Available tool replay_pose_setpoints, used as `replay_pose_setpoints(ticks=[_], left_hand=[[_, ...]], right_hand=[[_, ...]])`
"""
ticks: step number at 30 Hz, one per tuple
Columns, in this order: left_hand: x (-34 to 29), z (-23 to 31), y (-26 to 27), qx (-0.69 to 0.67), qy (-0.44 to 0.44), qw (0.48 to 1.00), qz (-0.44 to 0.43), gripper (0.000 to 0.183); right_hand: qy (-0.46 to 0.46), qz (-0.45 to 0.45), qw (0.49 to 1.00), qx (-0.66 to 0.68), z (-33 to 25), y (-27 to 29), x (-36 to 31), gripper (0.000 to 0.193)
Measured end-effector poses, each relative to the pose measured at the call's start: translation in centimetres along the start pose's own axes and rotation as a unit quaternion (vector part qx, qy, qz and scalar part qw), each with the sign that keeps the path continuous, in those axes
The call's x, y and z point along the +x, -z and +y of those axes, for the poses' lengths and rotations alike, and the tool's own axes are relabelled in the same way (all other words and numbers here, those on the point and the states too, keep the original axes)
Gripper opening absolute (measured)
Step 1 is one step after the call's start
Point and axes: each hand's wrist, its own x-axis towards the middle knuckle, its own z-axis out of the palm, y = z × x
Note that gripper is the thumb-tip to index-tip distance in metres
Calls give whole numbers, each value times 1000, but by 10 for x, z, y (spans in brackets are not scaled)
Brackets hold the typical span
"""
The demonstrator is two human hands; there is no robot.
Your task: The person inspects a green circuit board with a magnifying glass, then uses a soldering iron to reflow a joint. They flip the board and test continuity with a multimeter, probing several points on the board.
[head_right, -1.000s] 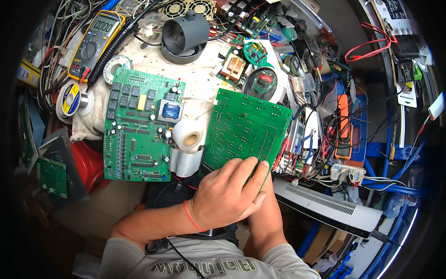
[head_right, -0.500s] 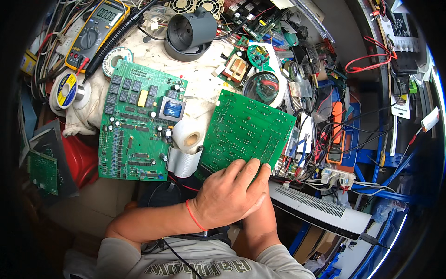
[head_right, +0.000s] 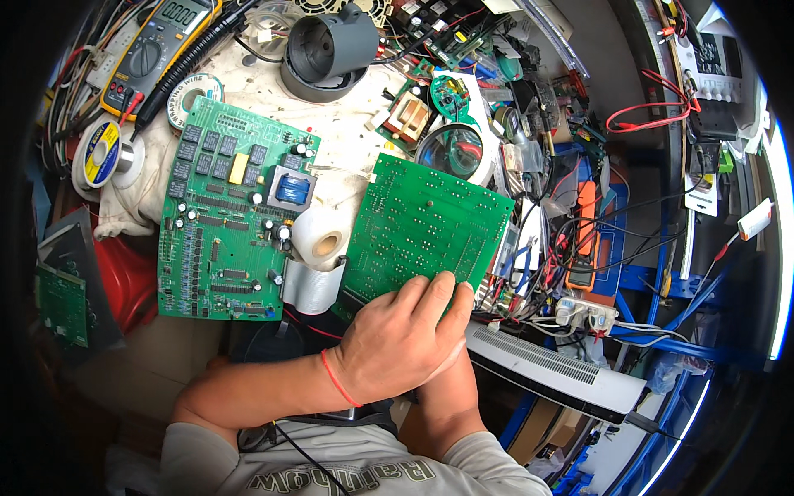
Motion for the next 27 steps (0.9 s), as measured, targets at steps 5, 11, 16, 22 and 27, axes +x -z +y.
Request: replay_pose_setpoints(ticks=[5, 11, 16, 22, 27], left_hand=[[3, 0, -13, 58, -44, 997, 40, 44], [-3, 1, -27, 109, -65, 992, 21, 44], [-8, -5, -29, 121, -91, 989, -9, 34], [-6, -14, -16, 105, -142, 983, -59, 25], [-2, -12, -5, 119, -149, 978, -81, 34]], right_hand=[[10, 13, 1000, -19, -3, 0, -3, 55], [16, 23, 999, -40, -5, 1, -8, 54], [20, 30, 998, -49, -6, -1, -10, 54], [23, 40, 998, -52, -6, 2, -8, 53], [17, 76, 995, -60, -12, 12, 9, 52]])
